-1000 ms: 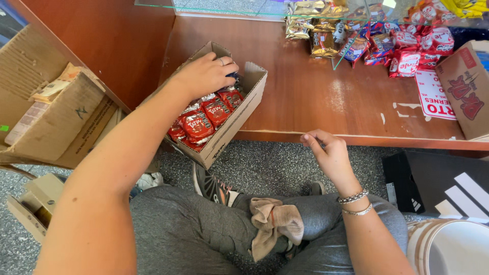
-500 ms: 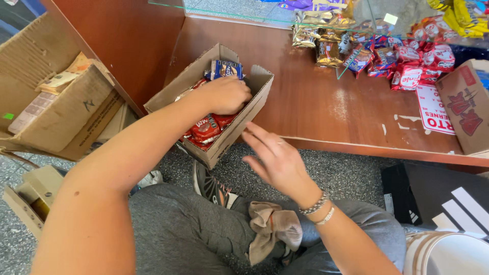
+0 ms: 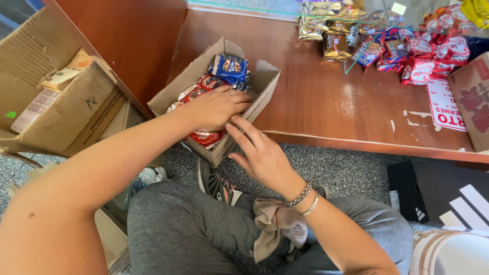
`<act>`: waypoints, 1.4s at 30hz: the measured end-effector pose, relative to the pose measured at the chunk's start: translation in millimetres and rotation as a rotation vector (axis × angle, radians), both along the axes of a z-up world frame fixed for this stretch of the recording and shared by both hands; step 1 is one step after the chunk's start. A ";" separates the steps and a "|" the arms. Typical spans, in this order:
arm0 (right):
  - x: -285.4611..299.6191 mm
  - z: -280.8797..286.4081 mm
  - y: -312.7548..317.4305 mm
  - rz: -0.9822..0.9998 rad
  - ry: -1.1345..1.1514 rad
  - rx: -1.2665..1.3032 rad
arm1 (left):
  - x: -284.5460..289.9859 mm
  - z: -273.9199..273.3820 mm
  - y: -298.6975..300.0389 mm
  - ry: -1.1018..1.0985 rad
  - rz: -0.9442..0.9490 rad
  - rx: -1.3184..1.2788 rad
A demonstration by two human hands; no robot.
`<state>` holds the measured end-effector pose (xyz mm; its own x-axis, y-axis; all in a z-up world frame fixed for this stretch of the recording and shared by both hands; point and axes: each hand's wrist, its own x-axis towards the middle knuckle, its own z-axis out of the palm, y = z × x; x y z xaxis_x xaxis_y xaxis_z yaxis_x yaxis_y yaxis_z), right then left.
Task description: The person picks up red and blue snack packets and places them into a cardboard box.
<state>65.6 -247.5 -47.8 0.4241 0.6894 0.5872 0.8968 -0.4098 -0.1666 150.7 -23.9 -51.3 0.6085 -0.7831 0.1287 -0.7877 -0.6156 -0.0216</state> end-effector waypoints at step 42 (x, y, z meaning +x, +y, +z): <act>-34.4 -10.4 -109.7 -0.046 0.329 0.028 | 49.2 2.9 -3.5 -0.670 0.062 0.240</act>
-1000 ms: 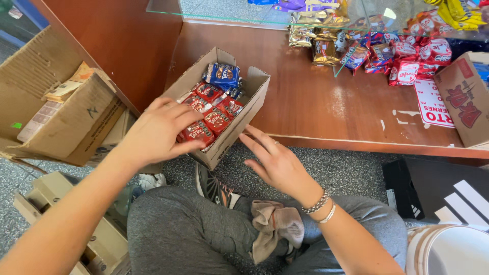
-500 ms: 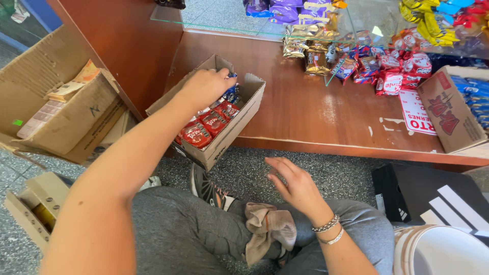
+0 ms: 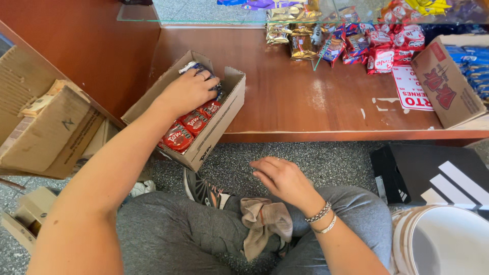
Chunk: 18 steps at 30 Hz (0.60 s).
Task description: The person picks up red and blue snack packets and places them into a cardboard box.
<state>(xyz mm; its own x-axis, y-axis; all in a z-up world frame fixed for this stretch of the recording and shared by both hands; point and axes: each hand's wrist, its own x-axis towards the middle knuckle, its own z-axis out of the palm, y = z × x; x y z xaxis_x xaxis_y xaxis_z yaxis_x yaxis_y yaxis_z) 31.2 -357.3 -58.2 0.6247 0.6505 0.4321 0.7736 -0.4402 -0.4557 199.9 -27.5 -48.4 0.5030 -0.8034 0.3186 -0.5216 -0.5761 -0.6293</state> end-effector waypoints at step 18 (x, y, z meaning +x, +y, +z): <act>3.8 -10.3 -5.9 -0.036 0.064 -0.062 | -198.3 15.5 11.2 0.264 0.374 -0.674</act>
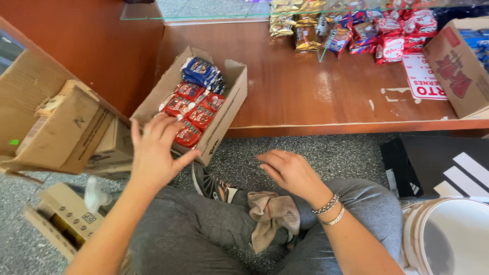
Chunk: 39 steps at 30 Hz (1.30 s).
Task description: The person picks up red and blue snack packets and places them into a cardboard box.
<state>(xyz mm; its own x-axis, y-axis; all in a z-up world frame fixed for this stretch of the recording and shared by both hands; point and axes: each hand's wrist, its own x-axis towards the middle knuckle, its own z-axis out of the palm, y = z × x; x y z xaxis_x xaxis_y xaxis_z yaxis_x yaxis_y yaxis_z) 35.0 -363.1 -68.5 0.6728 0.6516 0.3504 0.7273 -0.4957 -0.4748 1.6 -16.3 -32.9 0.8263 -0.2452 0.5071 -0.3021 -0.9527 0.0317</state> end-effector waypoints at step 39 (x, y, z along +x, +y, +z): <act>8.6 -14.8 1.4 0.065 0.096 -0.195 | 280.7 -53.8 11.9 -0.072 0.528 -0.221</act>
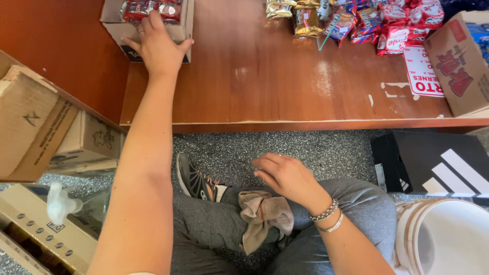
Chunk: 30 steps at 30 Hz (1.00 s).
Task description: The person picks up red and blue snack packets and places them into a cardboard box.
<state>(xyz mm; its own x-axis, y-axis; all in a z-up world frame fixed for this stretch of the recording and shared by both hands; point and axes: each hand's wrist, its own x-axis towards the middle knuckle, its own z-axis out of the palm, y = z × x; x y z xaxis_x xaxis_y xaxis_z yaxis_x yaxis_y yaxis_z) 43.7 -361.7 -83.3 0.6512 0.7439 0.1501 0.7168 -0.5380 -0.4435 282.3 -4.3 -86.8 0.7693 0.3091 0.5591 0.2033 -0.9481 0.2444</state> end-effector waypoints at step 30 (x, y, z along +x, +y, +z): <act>96.7 -93.7 -115.7 -0.975 -0.069 0.407 | -223.9 -77.5 -140.9 0.135 -0.831 -0.128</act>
